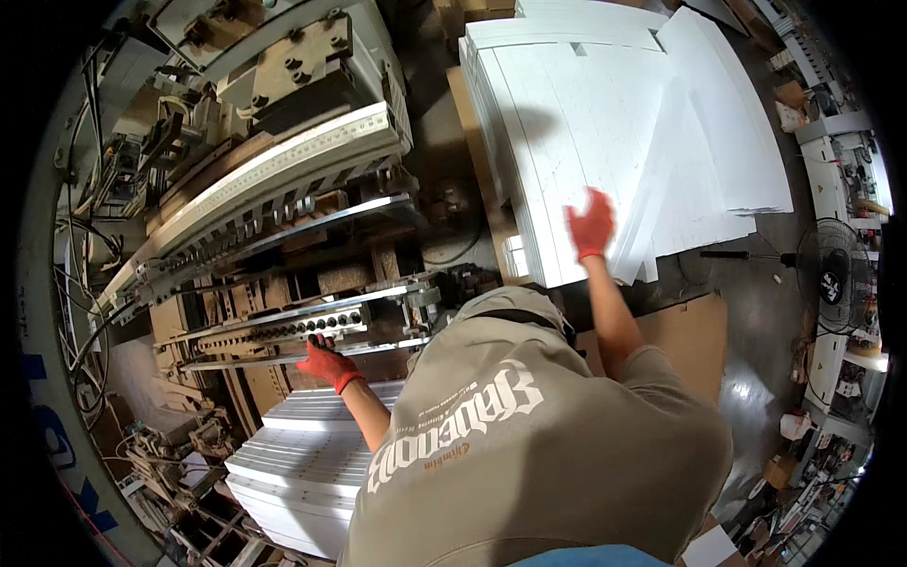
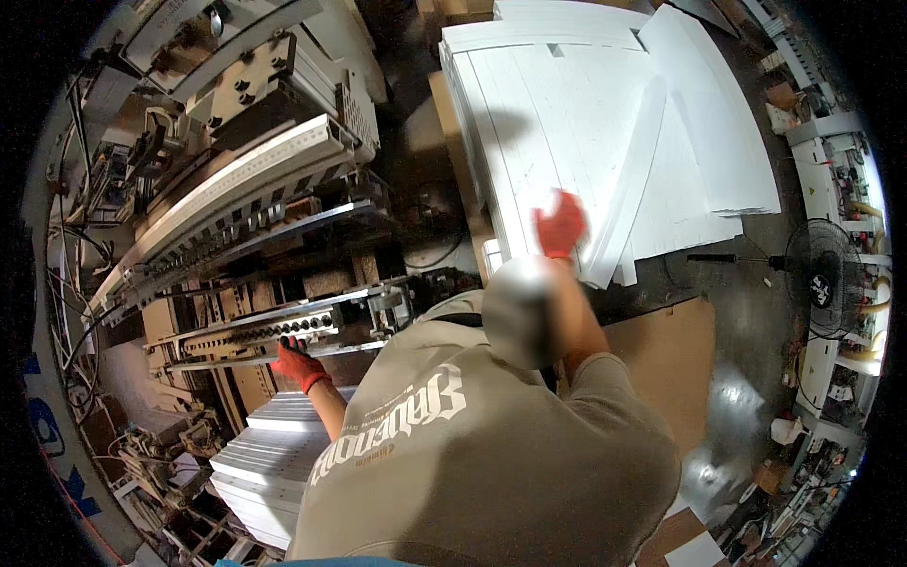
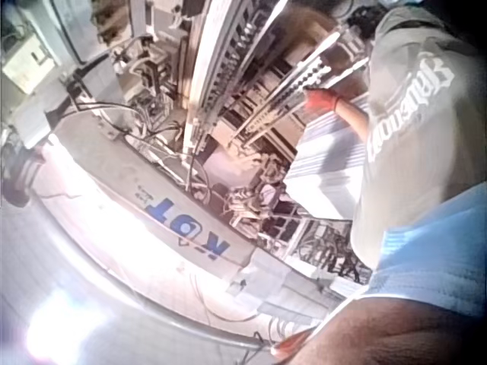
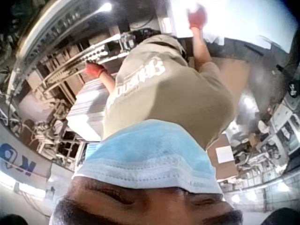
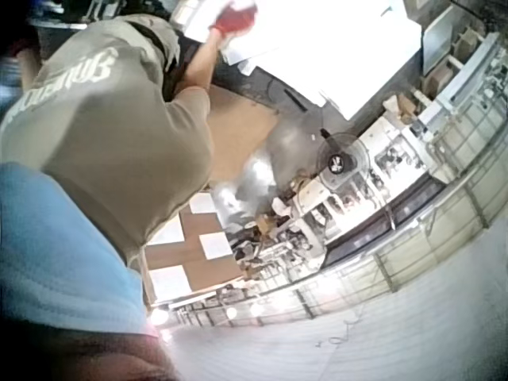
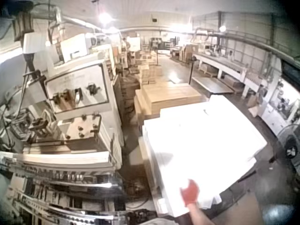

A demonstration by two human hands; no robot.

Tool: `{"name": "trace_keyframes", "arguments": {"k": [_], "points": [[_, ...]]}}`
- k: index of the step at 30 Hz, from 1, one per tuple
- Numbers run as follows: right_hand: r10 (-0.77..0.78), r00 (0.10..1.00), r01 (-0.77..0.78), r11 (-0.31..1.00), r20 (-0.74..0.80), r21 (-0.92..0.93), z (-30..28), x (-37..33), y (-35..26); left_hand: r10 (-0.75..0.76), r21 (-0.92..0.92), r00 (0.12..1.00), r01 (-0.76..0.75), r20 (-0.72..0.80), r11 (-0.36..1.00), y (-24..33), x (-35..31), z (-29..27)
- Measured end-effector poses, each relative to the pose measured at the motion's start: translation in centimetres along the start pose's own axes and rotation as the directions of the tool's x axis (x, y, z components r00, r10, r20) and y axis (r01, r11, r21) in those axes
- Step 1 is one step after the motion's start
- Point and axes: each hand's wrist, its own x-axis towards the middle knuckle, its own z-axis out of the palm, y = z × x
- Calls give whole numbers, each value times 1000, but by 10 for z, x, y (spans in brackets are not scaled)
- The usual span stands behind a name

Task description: The person picks up long white boards and feeds them into an industrial woodworking machine, then moves to a large stack of boards on a pallet to align and organize them.

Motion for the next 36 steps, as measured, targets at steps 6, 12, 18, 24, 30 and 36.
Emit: {"name": "trace_keyframes", "arguments": {"k": [6, 12, 18, 24, 30, 36], "points": [[723, 665, -665, 688, 187, -291, -40, -17, 163, 38, 12, 999, -38, -27, 999, 15, -19, 10], [678, 619, -655, 725, 397, -216, -78, 2, 147, 72, 51, 997, -73, 14, 996, 6, -2, -4], [394, 758, -634, 256, 520, 730, -78, 17, 125, 838, 690, 530, -655, 128, 309, 44, -61, 30], [318, 913, -335, 227, 256, 915, -84, 30, -4, 576, -68, 510, -708, 639, 702, 71, -133, 83], [191, 970, -181, 141, 153, 973, -112, 32, -168, 161, -168, -54, -437, 985, 884, 75, -214, 135], [246, 964, -28, -279, 99, 960, -136, 127, -165, 155, -64, 369, -246, 917, 967, 24, -152, 130]]}}
